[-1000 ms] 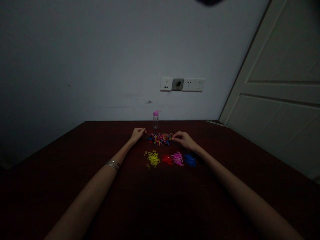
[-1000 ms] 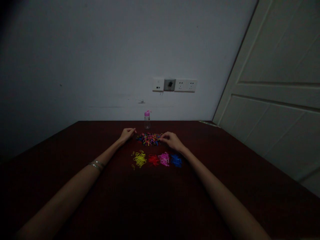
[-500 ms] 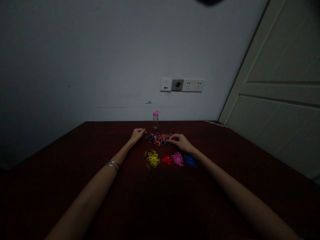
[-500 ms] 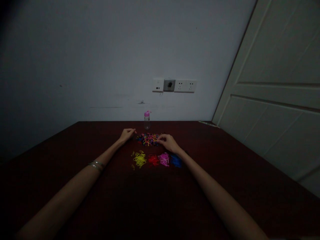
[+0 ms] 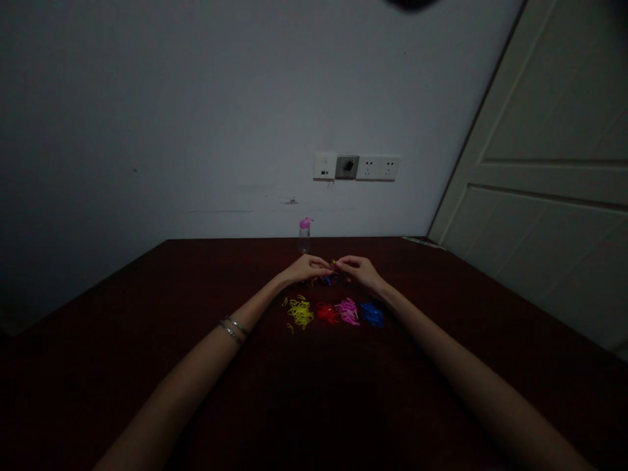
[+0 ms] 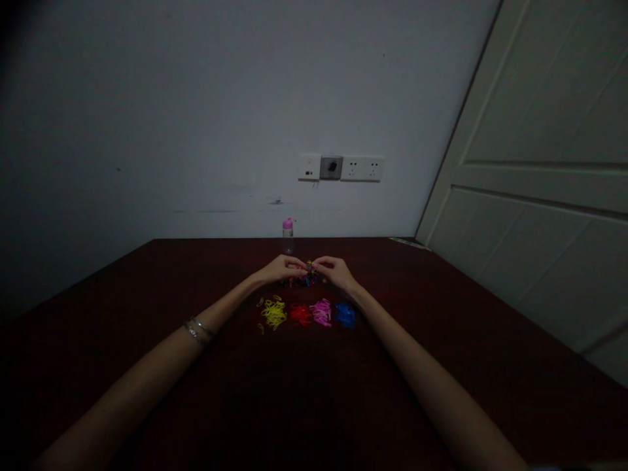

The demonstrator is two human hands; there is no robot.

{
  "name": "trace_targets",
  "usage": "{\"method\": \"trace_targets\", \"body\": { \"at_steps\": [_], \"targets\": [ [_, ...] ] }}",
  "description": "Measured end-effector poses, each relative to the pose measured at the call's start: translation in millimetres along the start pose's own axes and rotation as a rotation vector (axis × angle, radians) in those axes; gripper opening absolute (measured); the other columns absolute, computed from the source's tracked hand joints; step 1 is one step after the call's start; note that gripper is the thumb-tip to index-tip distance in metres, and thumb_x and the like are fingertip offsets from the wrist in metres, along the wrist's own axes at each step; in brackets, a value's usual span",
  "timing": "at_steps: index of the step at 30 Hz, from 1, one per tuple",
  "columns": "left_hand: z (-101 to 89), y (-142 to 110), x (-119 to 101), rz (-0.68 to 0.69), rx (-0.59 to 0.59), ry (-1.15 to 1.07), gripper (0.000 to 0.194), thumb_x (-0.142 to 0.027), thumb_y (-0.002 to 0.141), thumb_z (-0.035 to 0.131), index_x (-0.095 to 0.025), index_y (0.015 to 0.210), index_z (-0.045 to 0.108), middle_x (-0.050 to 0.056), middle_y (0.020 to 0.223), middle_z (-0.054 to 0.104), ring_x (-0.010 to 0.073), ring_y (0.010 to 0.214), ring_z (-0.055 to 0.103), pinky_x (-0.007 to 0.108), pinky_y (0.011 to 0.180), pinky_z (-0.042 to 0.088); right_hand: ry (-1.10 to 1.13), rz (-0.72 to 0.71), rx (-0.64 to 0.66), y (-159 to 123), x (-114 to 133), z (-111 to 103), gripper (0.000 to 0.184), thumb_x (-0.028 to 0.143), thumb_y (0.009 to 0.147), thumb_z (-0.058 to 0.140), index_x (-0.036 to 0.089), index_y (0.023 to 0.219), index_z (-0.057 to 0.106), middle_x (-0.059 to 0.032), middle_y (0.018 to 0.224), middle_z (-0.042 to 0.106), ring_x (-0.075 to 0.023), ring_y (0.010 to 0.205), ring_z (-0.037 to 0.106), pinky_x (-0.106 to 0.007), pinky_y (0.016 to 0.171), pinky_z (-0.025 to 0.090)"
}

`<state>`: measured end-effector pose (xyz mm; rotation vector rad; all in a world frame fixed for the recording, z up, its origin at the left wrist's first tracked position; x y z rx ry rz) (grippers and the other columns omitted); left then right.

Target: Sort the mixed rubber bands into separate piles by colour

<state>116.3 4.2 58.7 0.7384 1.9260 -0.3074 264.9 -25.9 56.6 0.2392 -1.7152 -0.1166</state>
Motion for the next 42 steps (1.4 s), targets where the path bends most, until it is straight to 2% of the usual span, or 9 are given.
{"method": "trace_targets", "body": {
  "at_steps": [4,10,16,22,25,30,35,39,42],
  "targets": [
    [16.2,-0.7,-3.2,0.016,0.047,-0.022,0.040,-0.039,0.065,0.065,-0.012,0.095,0.063,-0.002,0.057,0.054,0.0050,0.044,0.041,0.018,0.044,0.030,0.020,-0.021,0.018,-0.1,1.0,3.6,0.037,0.047,0.058,0.067,0.015,0.077,0.062,0.0013,0.058,0.057,-0.0068,0.043,0.042,-0.020,0.041,0.034],
    [11.0,1.3,2.3,0.011,-0.049,-0.081,0.033,-0.038,0.067,0.064,-0.010,0.085,0.065,-0.003,0.052,0.051,0.0047,0.044,0.040,0.018,0.043,0.029,0.034,-0.016,0.027,-1.8,2.5,6.4,0.036,0.046,0.058,0.067,0.015,0.075,0.062,0.0018,0.058,0.057,-0.0065,0.043,0.042,-0.021,0.042,0.033],
    [9.0,1.2,6.1,0.000,-0.055,-0.065,0.035,-0.041,0.066,0.064,-0.011,0.084,0.066,-0.003,0.053,0.052,0.0047,0.042,0.039,0.018,0.041,0.027,0.034,-0.010,0.030,-4.4,6.4,7.7,0.036,0.045,0.057,0.067,0.014,0.074,0.062,0.0025,0.056,0.056,-0.0064,0.042,0.040,-0.021,0.042,0.031],
    [3.1,4.0,14.4,-0.040,-0.054,-0.033,0.029,-0.035,0.066,0.064,-0.010,0.081,0.067,-0.002,0.053,0.055,0.0056,0.044,0.041,0.019,0.045,0.031,0.015,-0.022,0.014,-6.5,10.2,9.2,0.036,0.047,0.061,0.065,0.015,0.077,0.061,0.0024,0.058,0.056,-0.0066,0.042,0.040,-0.021,0.042,0.031],
    [-6.2,4.5,18.5,-0.044,-0.077,-0.029,0.024,-0.030,0.066,0.063,-0.010,0.080,0.067,0.000,0.057,0.058,0.0069,0.049,0.045,0.020,0.049,0.034,-0.077,-0.101,0.087,-10.6,17.7,23.0,0.034,0.046,0.065,0.063,0.015,0.078,0.062,0.0010,0.063,0.058,-0.0080,0.046,0.044,-0.023,0.047,0.036],
    [-25.3,3.1,19.5,-0.021,-0.140,-0.003,0.020,-0.026,0.064,0.064,-0.009,0.074,0.068,0.002,0.062,0.061,0.0083,0.055,0.049,0.021,0.055,0.037,-0.270,-0.374,0.307,-31.5,35.5,64.9,0.019,0.035,0.073,0.060,0.016,0.070,0.063,-0.0023,0.076,0.061,-0.0142,0.074,0.055,-0.030,0.073,0.043],
    [-35.0,0.9,19.7,-0.061,-0.170,0.049,0.024,-0.030,0.065,0.064,-0.010,0.077,0.069,0.001,0.055,0.058,0.0075,0.049,0.045,0.021,0.050,0.034,-0.394,-0.442,0.410,-48.6,28.7,90.8,0.013,0.028,0.076,0.059,0.017,0.073,0.064,-0.0038,0.081,0.059,-0.0144,0.079,0.054,-0.030,0.075,0.043],
    [-35.0,-2.7,13.6,-0.050,-0.100,0.092,0.019,-0.025,0.064,0.062,-0.010,0.073,0.070,0.001,0.055,0.058,0.0072,0.051,0.044,0.020,0.051,0.033,-0.416,-0.478,0.420,-47.9,27.3,89.7,0.010,0.027,0.075,0.060,0.018,0.075,0.065,-0.0041,0.085,0.059,-0.0143,0.081,0.054,-0.030,0.076,0.043],
    [-28.6,-7.7,7.5,-0.052,0.054,0.145,0.016,-0.022,0.064,0.061,-0.011,0.071,0.070,0.001,0.056,0.059,0.0065,0.050,0.043,0.020,0.050,0.032,-0.404,-0.478,0.332,-35.7,31.4,70.0,0.014,0.029,0.077,0.058,0.017,0.076,0.066,-0.0040,0.083,0.061,-0.0143,0.079,0.055,-0.030,0.075,0.043]
  ]
}}
Point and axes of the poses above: each hand's wrist, its own y-axis towards the middle knuckle, its own z-axis out of the palm, x = y × z, the point moved 6 cm from there along y, towards the middle knuckle
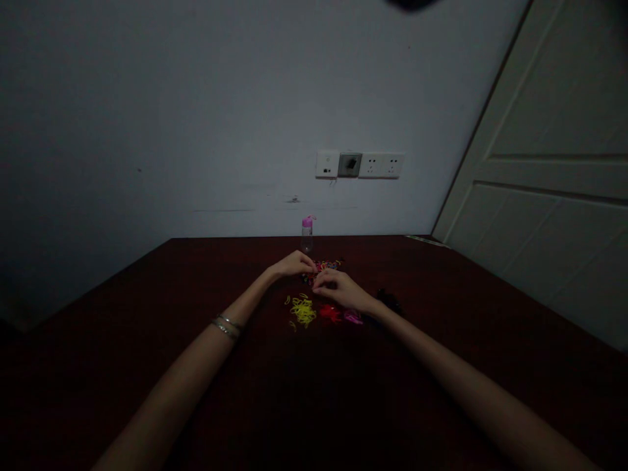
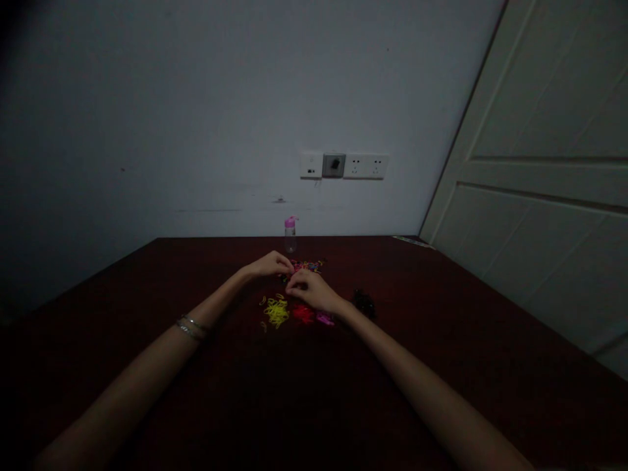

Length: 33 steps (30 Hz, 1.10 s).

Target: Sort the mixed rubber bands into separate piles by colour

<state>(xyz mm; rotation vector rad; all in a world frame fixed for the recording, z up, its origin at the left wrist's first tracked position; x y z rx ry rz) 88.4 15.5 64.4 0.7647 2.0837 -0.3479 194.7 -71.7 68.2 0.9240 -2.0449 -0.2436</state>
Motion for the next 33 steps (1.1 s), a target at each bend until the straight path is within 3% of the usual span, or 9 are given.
{"method": "trace_targets", "body": {
  "at_steps": [5,8,12,17,26,33],
  "targets": [
    [17.6,-9.4,-12.8,0.000,0.236,0.112,0.015,-0.021,0.062,0.063,-0.012,0.071,0.070,0.000,0.056,0.058,0.0060,0.049,0.042,0.020,0.049,0.029,-0.034,0.183,-0.240,-2.4,-46.8,-52.5,0.021,0.035,0.074,0.058,0.016,0.076,0.066,-0.0049,0.081,0.064,-0.0163,0.079,0.057,-0.030,0.076,0.043],
    [31.5,-12.7,-21.9,0.021,0.325,0.173,0.013,-0.020,0.061,0.064,-0.013,0.070,0.070,-0.001,0.056,0.058,0.0063,0.050,0.043,0.019,0.050,0.030,-0.073,0.288,-0.300,-11.7,-78.4,-69.4,0.022,0.036,0.072,0.057,0.016,0.075,0.067,-0.0053,0.081,0.065,-0.0177,0.080,0.058,-0.031,0.078,0.043],
    [45.3,-15.7,-30.1,0.009,0.379,0.230,0.011,-0.021,0.060,0.065,-0.015,0.068,0.070,-0.002,0.052,0.056,0.0065,0.048,0.042,0.020,0.048,0.030,-0.151,0.311,-0.222,-19.8,-96.1,-65.5,0.021,0.032,0.071,0.057,0.016,0.079,0.067,-0.0055,0.084,0.064,-0.0178,0.080,0.058,-0.030,0.075,0.044],
    [50.2,-19.3,-35.2,0.014,0.428,0.217,0.009,-0.021,0.058,0.067,-0.017,0.066,0.070,-0.002,0.051,0.057,0.0071,0.047,0.042,0.020,0.046,0.029,-0.237,0.249,-0.101,-18.4,-87.7,-47.0,0.020,0.024,0.071,0.057,0.016,0.086,0.067,-0.0061,0.088,0.063,-0.0163,0.079,0.057,-0.030,0.074,0.044],
    [21.5,-8.3,-15.5,0.043,0.228,0.098,0.014,-0.021,0.060,0.064,-0.013,0.070,0.071,0.001,0.060,0.061,0.0083,0.055,0.048,0.020,0.053,0.033,-0.413,0.195,0.043,-18.7,-72.4,-31.8,0.023,0.028,0.075,0.056,0.020,0.094,0.066,-0.0067,0.095,0.060,-0.0181,0.087,0.055,-0.030,0.079,0.042],
    [9.8,-2.2,3.2,0.016,0.104,0.061,0.015,-0.022,0.061,0.063,-0.012,0.068,0.071,0.003,0.061,0.063,0.0094,0.056,0.050,0.021,0.055,0.035,-0.535,0.210,0.009,-17.9,-73.5,-31.4,0.017,0.028,0.079,0.053,0.020,0.088,0.065,-0.0058,0.094,0.059,-0.0165,0.088,0.054,-0.027,0.077,0.040]
  ]
}}
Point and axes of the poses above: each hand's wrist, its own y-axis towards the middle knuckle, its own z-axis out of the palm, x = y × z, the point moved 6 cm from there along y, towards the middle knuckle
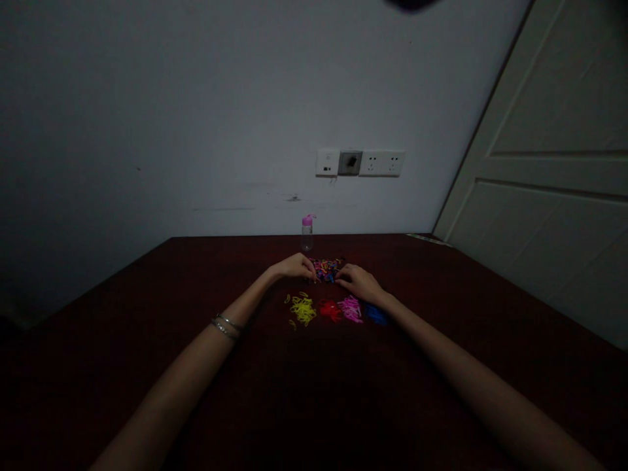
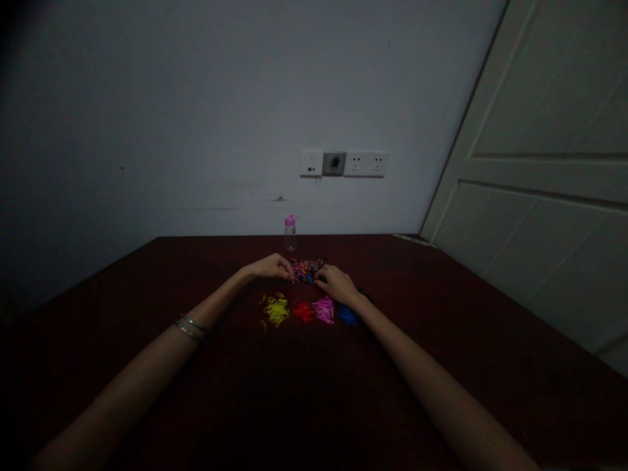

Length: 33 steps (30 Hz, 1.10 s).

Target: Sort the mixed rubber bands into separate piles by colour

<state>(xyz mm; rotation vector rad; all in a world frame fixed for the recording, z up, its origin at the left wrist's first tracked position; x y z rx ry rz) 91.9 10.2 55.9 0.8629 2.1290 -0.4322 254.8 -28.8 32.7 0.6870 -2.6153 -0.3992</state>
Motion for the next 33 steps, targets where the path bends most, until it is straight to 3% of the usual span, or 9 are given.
{"method": "trace_targets", "body": {
  "at_steps": [12,21,28,33],
  "targets": [
    [-12.0,1.7,8.7,-0.033,-0.127,0.006,0.026,-0.030,0.062,0.061,-0.009,0.075,0.070,0.005,0.064,0.064,0.0087,0.054,0.048,0.021,0.052,0.033,-0.004,0.034,-0.055,0.9,1.6,-4.0,0.015,0.026,0.081,0.050,0.019,0.081,0.062,-0.0059,0.093,0.057,-0.0153,0.083,0.054,-0.025,0.068,0.039],
    [-17.1,0.9,10.4,-0.037,-0.170,0.007,0.028,-0.032,0.063,0.062,-0.009,0.077,0.069,0.006,0.064,0.064,0.0084,0.054,0.048,0.020,0.051,0.033,0.401,0.045,-0.248,10.6,-4.0,-32.1,0.019,0.033,0.074,0.054,0.016,0.072,0.064,-0.0052,0.082,0.061,-0.0166,0.081,0.056,-0.030,0.078,0.041],
    [-23.1,0.2,17.0,-0.034,-0.201,0.018,0.023,-0.026,0.062,0.061,-0.010,0.075,0.069,0.005,0.065,0.063,0.0094,0.056,0.049,0.021,0.055,0.036,0.703,0.184,-0.057,11.4,-4.7,-36.2,0.026,0.041,0.068,0.059,0.016,0.074,0.066,-0.0036,0.074,0.064,-0.0153,0.068,0.057,-0.030,0.067,0.045],
    [-31.6,-2.8,27.3,-0.076,-0.238,0.272,0.017,-0.023,0.058,0.062,-0.012,0.069,0.068,0.002,0.063,0.061,0.0100,0.057,0.049,0.021,0.054,0.034,0.592,-0.026,0.128,6.2,32.5,-32.5,0.018,0.033,0.069,0.059,0.017,0.069,0.067,-0.0031,0.076,0.065,-0.0146,0.073,0.057,-0.029,0.070,0.044]
  ]
}}
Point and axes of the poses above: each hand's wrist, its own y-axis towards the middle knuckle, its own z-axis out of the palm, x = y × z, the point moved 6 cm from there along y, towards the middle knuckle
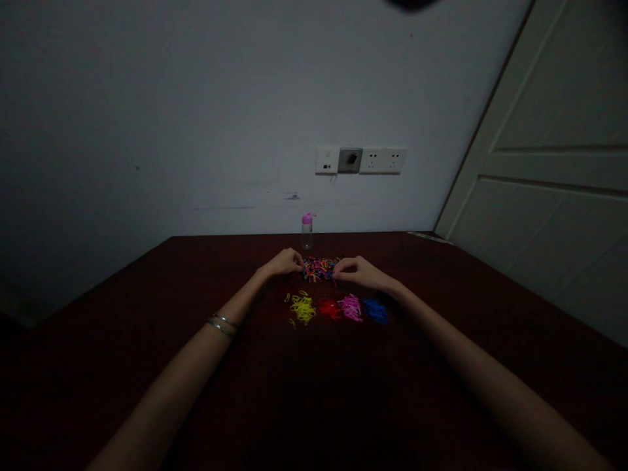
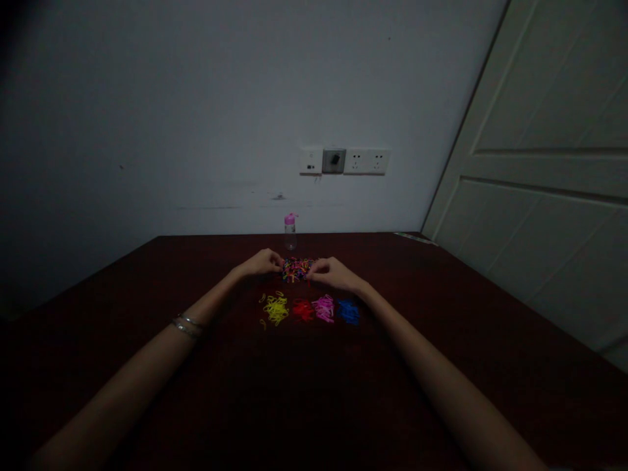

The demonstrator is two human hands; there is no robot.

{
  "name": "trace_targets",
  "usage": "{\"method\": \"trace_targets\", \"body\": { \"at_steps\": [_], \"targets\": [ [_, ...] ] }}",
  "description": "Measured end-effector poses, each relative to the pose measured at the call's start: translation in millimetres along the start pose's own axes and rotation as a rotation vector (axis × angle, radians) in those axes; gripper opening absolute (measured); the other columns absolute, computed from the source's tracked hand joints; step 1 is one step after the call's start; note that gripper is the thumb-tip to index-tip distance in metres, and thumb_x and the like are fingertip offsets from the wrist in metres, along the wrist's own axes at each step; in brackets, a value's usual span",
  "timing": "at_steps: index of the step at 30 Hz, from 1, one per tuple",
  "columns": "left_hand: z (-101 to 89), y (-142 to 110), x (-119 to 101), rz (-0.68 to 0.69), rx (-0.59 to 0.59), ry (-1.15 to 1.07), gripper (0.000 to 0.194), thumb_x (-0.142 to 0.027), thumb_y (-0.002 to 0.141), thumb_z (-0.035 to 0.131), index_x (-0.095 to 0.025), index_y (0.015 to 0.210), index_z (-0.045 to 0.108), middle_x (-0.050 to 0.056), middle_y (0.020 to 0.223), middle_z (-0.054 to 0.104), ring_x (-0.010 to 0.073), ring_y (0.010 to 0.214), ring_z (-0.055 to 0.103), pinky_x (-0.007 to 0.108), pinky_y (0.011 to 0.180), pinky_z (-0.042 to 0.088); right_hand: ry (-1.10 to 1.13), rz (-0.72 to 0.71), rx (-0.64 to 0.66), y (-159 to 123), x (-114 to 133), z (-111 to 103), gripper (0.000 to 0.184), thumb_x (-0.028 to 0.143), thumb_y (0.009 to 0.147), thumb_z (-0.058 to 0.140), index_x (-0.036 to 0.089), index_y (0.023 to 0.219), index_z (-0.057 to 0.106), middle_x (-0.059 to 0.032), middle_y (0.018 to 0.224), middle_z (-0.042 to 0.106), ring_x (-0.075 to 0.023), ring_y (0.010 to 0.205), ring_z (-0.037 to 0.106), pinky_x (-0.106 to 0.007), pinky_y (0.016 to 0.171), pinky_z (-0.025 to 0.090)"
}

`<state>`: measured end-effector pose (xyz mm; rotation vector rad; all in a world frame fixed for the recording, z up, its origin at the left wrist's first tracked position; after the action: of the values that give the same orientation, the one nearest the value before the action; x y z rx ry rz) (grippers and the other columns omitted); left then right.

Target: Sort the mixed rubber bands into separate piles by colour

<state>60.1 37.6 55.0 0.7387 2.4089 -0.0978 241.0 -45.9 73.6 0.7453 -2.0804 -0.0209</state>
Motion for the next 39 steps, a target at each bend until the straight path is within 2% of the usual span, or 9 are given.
{"method": "trace_targets", "body": {
  "at_steps": [4,7,10,14,22,26,30,35,39],
  "targets": [
    [-5.3,-3.2,5.0,-0.007,0.041,0.108,0.012,-0.019,0.057,0.061,-0.014,0.065,0.067,0.000,0.060,0.060,0.0099,0.055,0.049,0.020,0.053,0.033,-0.106,-0.045,0.228,-6.6,16.7,27.9,0.017,0.029,0.072,0.057,0.016,0.073,0.068,-0.0031,0.074,0.064,-0.0134,0.069,0.057,-0.026,0.065,0.044],
    [-6.3,-5.9,7.9,-0.028,0.108,0.140,0.011,-0.015,0.053,0.061,-0.015,0.063,0.066,0.000,0.056,0.058,0.0093,0.052,0.047,0.021,0.053,0.032,-0.150,-0.065,0.303,-9.9,21.1,35.9,0.018,0.029,0.072,0.057,0.015,0.074,0.068,-0.0035,0.075,0.064,-0.0126,0.067,0.056,-0.025,0.062,0.043],
    [-6.7,-7.5,11.6,-0.056,0.141,0.178,0.012,-0.013,0.051,0.061,-0.016,0.062,0.065,-0.001,0.054,0.057,0.0089,0.050,0.046,0.020,0.052,0.032,-0.168,-0.066,0.260,-8.7,18.2,28.6,0.020,0.031,0.073,0.056,0.016,0.078,0.069,-0.0032,0.075,0.065,-0.0131,0.068,0.056,-0.025,0.062,0.043],
    [-5.9,-7.5,13.6,-0.059,0.139,0.210,0.012,-0.014,0.054,0.058,-0.016,0.063,0.065,0.000,0.058,0.058,0.0089,0.053,0.047,0.019,0.052,0.032,-0.168,-0.023,0.120,-4.6,4.3,8.9,0.023,0.034,0.073,0.055,0.016,0.079,0.069,-0.0036,0.077,0.066,-0.0150,0.071,0.058,-0.027,0.065,0.043],
    [-1.3,-9.4,10.6,-0.049,0.208,0.333,0.018,-0.015,0.060,0.050,-0.013,0.070,0.065,0.002,0.066,0.061,0.0093,0.058,0.050,0.019,0.056,0.036,-0.296,0.119,-0.062,-6.2,-47.3,-21.4,0.026,0.032,0.074,0.051,0.014,0.079,0.068,-0.0050,0.077,0.067,-0.0157,0.069,0.059,-0.025,0.065,0.043],
    [-3.8,-12.0,-4.7,-0.005,0.235,0.321,0.019,-0.014,0.060,0.051,-0.011,0.072,0.065,0.002,0.065,0.060,0.0092,0.058,0.048,0.020,0.056,0.035,-0.394,0.181,-0.126,-10.0,-65.5,-33.7,0.022,0.028,0.073,0.052,0.015,0.079,0.067,-0.0050,0.079,0.067,-0.0165,0.071,0.059,-0.025,0.064,0.043],
    [-1.1,-16.2,-31.9,0.063,0.292,0.263,0.018,-0.014,0.061,0.051,-0.011,0.073,0.065,0.001,0.064,0.059,0.0080,0.057,0.047,0.020,0.056,0.035,-0.404,0.152,-0.102,-9.3,-66.1,-30.9,0.017,0.025,0.071,0.055,0.016,0.079,0.067,-0.0047,0.080,0.067,-0.0158,0.073,0.059,-0.025,0.067,0.043],
    [17.7,-25.7,-68.4,0.142,0.412,0.162,0.018,-0.015,0.062,0.054,-0.012,0.075,0.065,0.000,0.062,0.058,0.0077,0.056,0.047,0.019,0.055,0.034,-0.336,0.116,-0.060,-7.5,-63.4,-21.1,0.020,0.026,0.070,0.058,0.015,0.085,0.066,-0.0049,0.081,0.066,-0.0149,0.072,0.059,-0.025,0.067,0.044],
    [35.5,-31.6,-81.8,0.163,0.504,0.142,0.017,-0.017,0.063,0.056,-0.013,0.076,0.066,-0.001,0.060,0.056,0.0069,0.053,0.045,0.019,0.050,0.032,-0.295,0.124,-0.057,-8.3,-67.5,-18.5,0.026,0.028,0.066,0.063,0.014,0.088,0.065,-0.0058,0.085,0.066,-0.0154,0.076,0.059,-0.026,0.070,0.045]
  ]
}}
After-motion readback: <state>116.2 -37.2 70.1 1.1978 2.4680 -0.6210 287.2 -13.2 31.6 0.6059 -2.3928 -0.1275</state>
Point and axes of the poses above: each hand's wrist, its own y-axis towards the middle knuckle, its own z-axis out of the palm, x = y × z, the point moved 6 cm from there along y, towards the middle knuckle
